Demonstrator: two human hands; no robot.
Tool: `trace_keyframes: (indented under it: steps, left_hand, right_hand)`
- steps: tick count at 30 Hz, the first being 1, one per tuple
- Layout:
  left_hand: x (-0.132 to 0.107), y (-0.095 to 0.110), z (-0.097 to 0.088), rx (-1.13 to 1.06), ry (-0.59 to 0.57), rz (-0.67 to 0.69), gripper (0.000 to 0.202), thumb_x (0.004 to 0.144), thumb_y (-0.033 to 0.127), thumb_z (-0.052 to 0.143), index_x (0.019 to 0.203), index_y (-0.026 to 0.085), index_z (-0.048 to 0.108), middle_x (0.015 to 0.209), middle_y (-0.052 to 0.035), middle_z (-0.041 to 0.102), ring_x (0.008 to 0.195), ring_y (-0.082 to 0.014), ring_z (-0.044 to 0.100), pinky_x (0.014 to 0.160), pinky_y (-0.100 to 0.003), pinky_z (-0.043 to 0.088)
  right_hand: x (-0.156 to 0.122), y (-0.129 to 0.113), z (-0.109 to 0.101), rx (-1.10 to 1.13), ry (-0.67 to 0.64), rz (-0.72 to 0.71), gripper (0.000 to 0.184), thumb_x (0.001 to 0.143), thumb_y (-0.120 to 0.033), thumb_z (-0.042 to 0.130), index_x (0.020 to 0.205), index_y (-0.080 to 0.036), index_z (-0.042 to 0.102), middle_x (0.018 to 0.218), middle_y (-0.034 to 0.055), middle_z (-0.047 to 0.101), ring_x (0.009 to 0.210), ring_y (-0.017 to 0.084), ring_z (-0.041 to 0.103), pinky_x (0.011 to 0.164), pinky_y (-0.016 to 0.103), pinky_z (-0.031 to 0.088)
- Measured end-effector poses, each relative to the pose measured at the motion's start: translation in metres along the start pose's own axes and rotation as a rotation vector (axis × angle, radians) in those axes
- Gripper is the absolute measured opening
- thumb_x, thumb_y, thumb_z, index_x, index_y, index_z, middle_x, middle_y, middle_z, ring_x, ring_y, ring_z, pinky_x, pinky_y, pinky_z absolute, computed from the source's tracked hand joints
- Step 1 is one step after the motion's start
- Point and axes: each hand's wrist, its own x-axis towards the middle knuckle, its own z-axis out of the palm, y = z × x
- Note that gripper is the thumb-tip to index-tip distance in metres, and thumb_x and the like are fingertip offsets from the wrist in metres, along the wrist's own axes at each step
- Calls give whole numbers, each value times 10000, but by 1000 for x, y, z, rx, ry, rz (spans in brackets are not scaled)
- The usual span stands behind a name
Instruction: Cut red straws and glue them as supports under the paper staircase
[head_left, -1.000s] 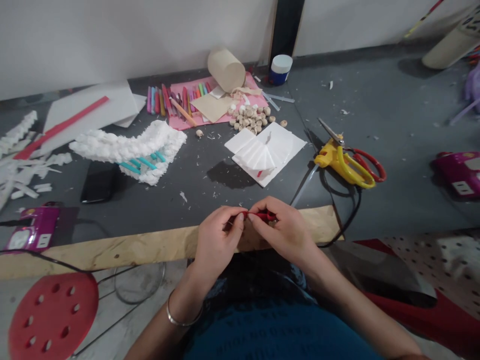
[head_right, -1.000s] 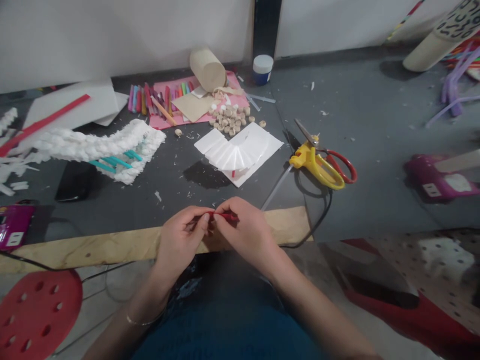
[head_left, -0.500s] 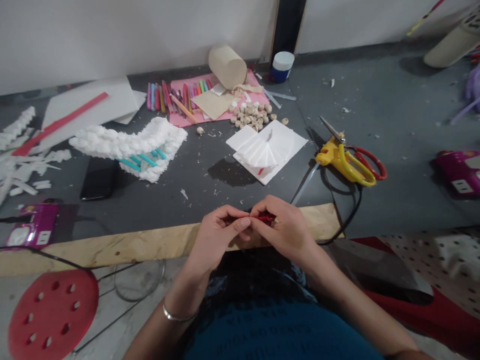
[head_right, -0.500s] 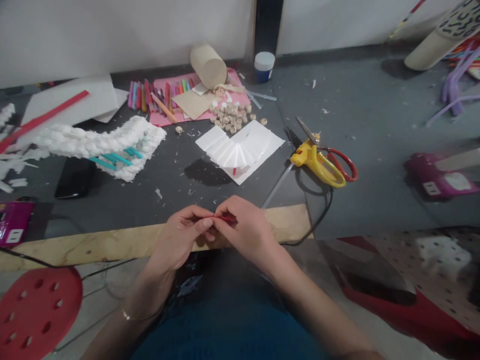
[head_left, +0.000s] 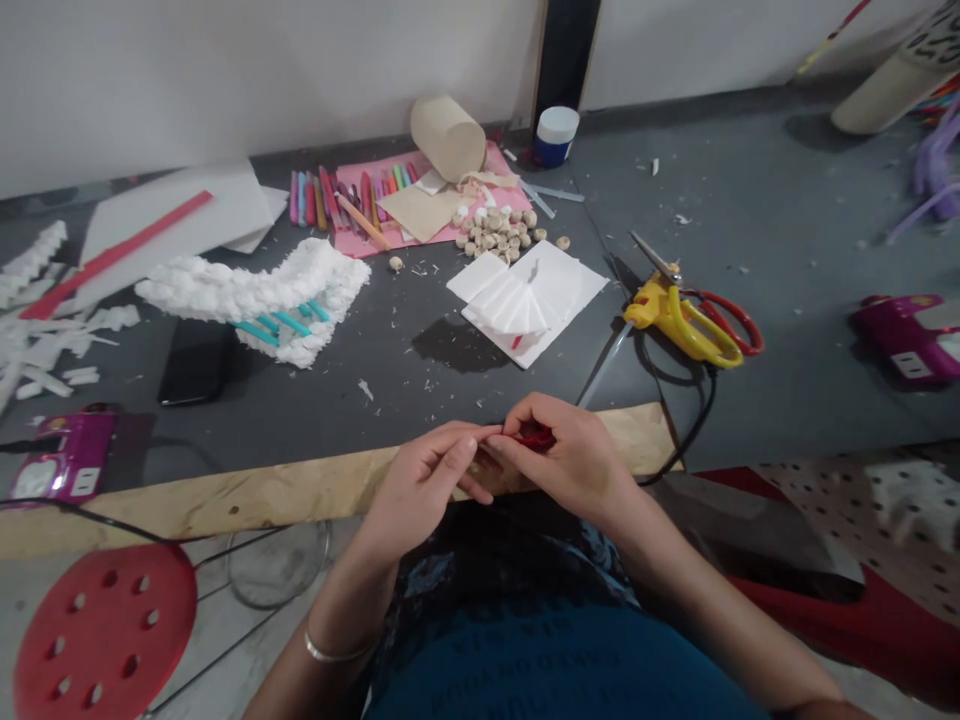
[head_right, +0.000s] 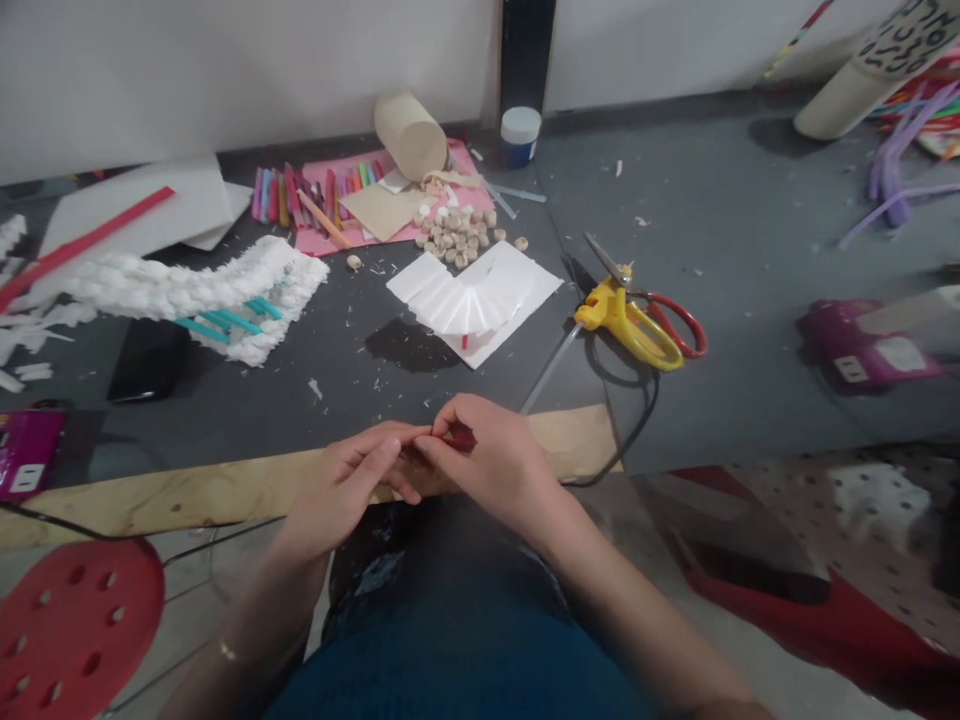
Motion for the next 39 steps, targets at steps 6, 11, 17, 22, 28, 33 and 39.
trace_keyframes:
  steps: [6,11,17,22,28,33,39]
  left_hand:
    - [1,-9,-5,-95,-33,-118,376,903,460,534,1058,181,733,887,-96,723,547,-104,631,561,-247,583]
    - [3,-10,-5,-106,25,-130,266,827,398,657,949,182,755,755,-56,716,537,-106,627,519,-226,565]
    - [4,-6,-1,-25,122,-55,181,792,331,692,868,183,762,745,-34,697,541,-101,629,516,-219,570]
    - [3,-3,-3,-16,80,-55,217,861,348,621,907,172,739,692,-19,685,472,-85,613,498,-207,563]
    - [0,-3,-3,10,92,-40,261,881,382,596,951,162,719,720,-27,685,514,-96,644,515,-202,574]
    - [2,-5,-1,24,149,-10,242,865,375,620,910,166,731,732,-21,676,517,-94,642,504,-203,570]
    - [2,-5,3,-10,220,6,176,826,330,669,860,178,752,718,-8,678,497,-80,626,481,-184,557]
  right_hand:
    - [1,-1,-1,-12,-38,10,186,821,-344,643,715,-207,577,658,-23,592,579,100,496,537,227,382]
    - [1,1,0,-34,-30,-22,200,835,-360,623,713,-208,574,663,-16,592,590,108,503,544,237,379]
    - [1,0,1,-79,-29,-51,200,847,-352,608,714,-210,564,674,-12,593,614,118,514,559,257,366]
    - [1,0,-2,-24,-73,-33,191,856,-365,613,744,-212,588,706,-13,600,627,114,522,566,251,381]
    - [0,2,-5,-5,-111,-84,79,866,-262,592,824,-215,640,793,-5,635,714,120,566,615,245,404]
    - [-2,2,-5,-2,-95,-82,91,864,-235,576,804,-209,638,787,-2,640,717,122,576,624,243,416]
    - [-2,0,-5,-11,-80,-69,92,855,-233,570,785,-206,624,758,-10,636,679,112,568,598,234,405]
